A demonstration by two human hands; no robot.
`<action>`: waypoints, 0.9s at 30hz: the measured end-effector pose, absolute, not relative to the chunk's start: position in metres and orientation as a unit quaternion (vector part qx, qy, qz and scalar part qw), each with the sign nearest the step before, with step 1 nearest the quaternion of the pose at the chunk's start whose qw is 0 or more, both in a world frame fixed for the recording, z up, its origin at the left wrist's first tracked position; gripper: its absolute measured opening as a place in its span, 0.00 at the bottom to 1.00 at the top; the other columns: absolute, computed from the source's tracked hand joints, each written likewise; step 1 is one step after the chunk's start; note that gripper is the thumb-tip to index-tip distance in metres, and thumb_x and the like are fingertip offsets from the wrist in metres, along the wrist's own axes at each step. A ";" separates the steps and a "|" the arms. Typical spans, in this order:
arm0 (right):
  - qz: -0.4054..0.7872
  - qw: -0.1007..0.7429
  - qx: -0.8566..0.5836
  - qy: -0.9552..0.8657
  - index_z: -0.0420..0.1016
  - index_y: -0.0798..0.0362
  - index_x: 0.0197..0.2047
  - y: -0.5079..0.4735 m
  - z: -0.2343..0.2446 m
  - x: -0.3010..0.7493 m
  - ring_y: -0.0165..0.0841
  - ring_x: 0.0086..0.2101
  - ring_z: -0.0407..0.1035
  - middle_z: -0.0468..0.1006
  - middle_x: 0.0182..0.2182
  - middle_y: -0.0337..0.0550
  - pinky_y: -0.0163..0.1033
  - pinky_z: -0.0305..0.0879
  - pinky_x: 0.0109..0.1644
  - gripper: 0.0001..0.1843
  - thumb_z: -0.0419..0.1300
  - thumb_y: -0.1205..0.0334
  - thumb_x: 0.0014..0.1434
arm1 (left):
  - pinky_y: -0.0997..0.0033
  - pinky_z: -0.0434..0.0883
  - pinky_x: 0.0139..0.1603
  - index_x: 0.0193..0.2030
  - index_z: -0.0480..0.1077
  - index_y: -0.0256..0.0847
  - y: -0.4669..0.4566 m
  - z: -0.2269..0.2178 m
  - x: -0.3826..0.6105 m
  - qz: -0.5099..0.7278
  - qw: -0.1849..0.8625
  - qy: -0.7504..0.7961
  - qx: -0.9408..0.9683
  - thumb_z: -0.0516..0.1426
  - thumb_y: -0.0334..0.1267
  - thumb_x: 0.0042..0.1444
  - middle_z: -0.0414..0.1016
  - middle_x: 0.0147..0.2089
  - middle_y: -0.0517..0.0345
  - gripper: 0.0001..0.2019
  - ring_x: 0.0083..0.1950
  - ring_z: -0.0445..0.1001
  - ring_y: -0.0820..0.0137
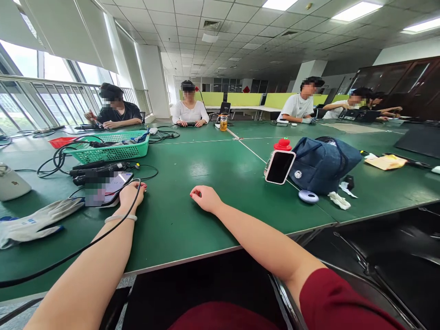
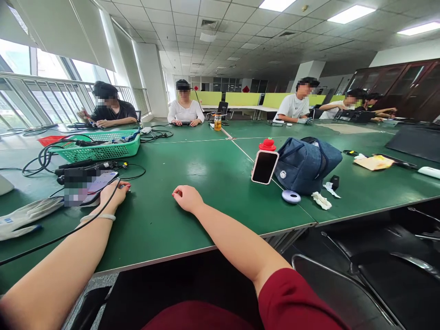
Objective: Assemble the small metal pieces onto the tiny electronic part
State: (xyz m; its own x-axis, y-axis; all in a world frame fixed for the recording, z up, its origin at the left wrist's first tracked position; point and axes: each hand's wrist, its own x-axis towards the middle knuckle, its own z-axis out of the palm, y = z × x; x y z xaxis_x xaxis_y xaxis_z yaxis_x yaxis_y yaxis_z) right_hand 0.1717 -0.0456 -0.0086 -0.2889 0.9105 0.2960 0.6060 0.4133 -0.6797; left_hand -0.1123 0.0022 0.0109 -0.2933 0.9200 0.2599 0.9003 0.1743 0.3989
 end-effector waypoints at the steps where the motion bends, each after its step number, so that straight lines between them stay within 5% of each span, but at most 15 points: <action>1: 0.241 0.340 -0.495 -0.763 0.75 0.52 0.35 -0.044 -0.010 0.171 0.26 0.28 0.65 0.75 0.28 0.37 0.32 0.58 0.33 0.08 0.55 0.60 0.59 | 0.64 0.68 0.42 0.46 0.74 0.38 0.004 0.010 -0.112 0.248 0.023 0.763 0.596 0.52 0.41 0.58 0.78 0.40 0.46 0.15 0.44 0.75 0.58; 12: 0.534 0.297 -0.462 -0.643 0.74 0.54 0.34 -0.022 0.001 0.180 0.20 0.21 0.61 0.73 0.27 0.35 0.27 0.59 0.24 0.03 0.61 0.65 0.54 | 0.70 0.64 0.35 0.41 0.75 0.40 0.011 0.005 -0.056 0.260 0.126 0.707 0.645 0.53 0.39 0.55 0.77 0.35 0.52 0.12 0.35 0.72 0.64; 16: 0.580 0.313 -0.442 -0.609 0.71 0.55 0.40 -0.010 0.000 0.186 0.20 0.20 0.62 0.70 0.28 0.34 0.28 0.58 0.20 0.11 0.62 0.69 0.51 | 0.70 0.65 0.36 0.41 0.75 0.41 0.013 0.004 -0.024 0.274 0.179 0.664 0.672 0.53 0.40 0.56 0.78 0.38 0.54 0.12 0.36 0.72 0.66; 22: 0.505 0.333 -0.502 -0.618 0.68 0.53 0.49 0.017 -0.008 0.198 0.18 0.19 0.62 0.71 0.43 0.42 0.28 0.61 0.20 0.24 0.65 0.72 0.47 | 0.69 0.68 0.39 0.41 0.73 0.40 0.019 -0.003 0.030 0.366 0.326 0.566 0.663 0.53 0.43 0.54 0.77 0.37 0.54 0.13 0.39 0.73 0.66; 27: 0.360 0.278 -0.483 -0.748 0.74 0.52 0.44 0.030 -0.007 0.202 0.27 0.31 0.68 0.72 0.40 0.41 0.33 0.66 0.33 0.25 0.72 0.64 0.41 | 0.68 0.69 0.46 0.38 0.72 0.40 0.012 0.000 0.056 0.418 0.500 0.436 0.621 0.57 0.45 0.50 0.77 0.41 0.53 0.12 0.43 0.73 0.67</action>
State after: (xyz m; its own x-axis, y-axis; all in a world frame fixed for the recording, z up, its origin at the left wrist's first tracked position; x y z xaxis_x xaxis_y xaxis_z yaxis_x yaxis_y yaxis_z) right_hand 0.2015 0.0302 -0.0073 -0.3792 0.9227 0.0694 0.5219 0.2752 -0.8074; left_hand 0.0562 0.0118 -0.0002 0.2709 0.9590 0.0831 0.1236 -0.1202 0.9850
